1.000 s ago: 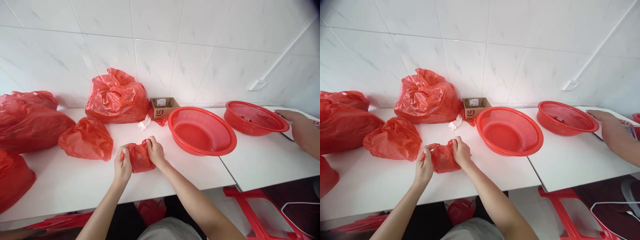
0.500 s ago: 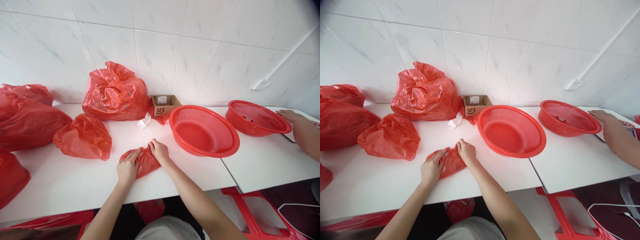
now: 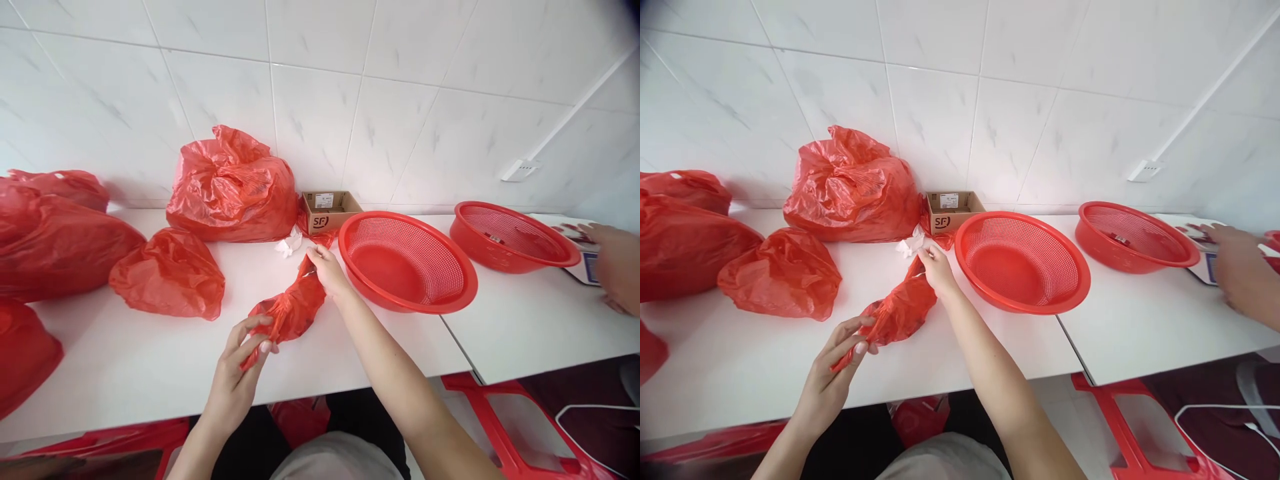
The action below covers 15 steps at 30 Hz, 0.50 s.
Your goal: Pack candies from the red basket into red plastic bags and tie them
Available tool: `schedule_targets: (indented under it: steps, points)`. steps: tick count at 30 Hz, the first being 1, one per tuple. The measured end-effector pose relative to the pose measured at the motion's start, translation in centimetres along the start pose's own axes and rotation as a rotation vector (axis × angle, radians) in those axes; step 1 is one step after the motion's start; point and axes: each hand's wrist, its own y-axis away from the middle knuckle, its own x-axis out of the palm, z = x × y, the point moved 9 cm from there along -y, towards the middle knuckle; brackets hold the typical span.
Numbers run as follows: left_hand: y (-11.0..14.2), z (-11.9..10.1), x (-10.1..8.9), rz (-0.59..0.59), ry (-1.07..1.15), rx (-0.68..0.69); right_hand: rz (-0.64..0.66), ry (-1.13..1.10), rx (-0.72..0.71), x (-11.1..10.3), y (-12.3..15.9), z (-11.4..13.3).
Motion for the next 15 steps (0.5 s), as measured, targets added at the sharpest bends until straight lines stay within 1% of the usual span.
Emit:
schedule_targets:
  steps: [4,6,8,9,10,12,14,15]
  points:
    - [1.6,-2.2,-0.3,0.032,-0.180,0.152,-0.049,-0.041,0.029,-0.3,-2.2,0.5]
    - [1.6,-2.4,-0.3,0.049,-0.145,0.143,-0.043,-0.046,0.028,0.1,-2.5,1.1]
    - [0.9,-2.1,-0.8,0.008,-0.024,0.070,-0.010,-0.063,-0.002,0.8,-1.6,2.5]
    - [0.3,-1.8,-1.2,-0.039,0.039,0.021,0.037,-0.075,-0.044,1.4,-0.7,3.6]
    - [-0.5,-1.4,-1.7,-0.096,0.092,-0.032,0.112,-0.089,-0.098,2.2,0.5,5.0]
    - [-2.3,-0.9,-2.5,-0.193,0.164,-0.122,0.322,-0.106,-0.213,4.3,3.6,7.9]
    - [-4.2,-0.8,-2.7,-0.232,0.217,-0.150,0.538,-0.102,-0.266,6.5,6.9,9.6]
    - [-5.0,-1.0,-2.6,-0.237,0.249,-0.142,0.622,-0.109,-0.254,7.3,8.3,9.8]
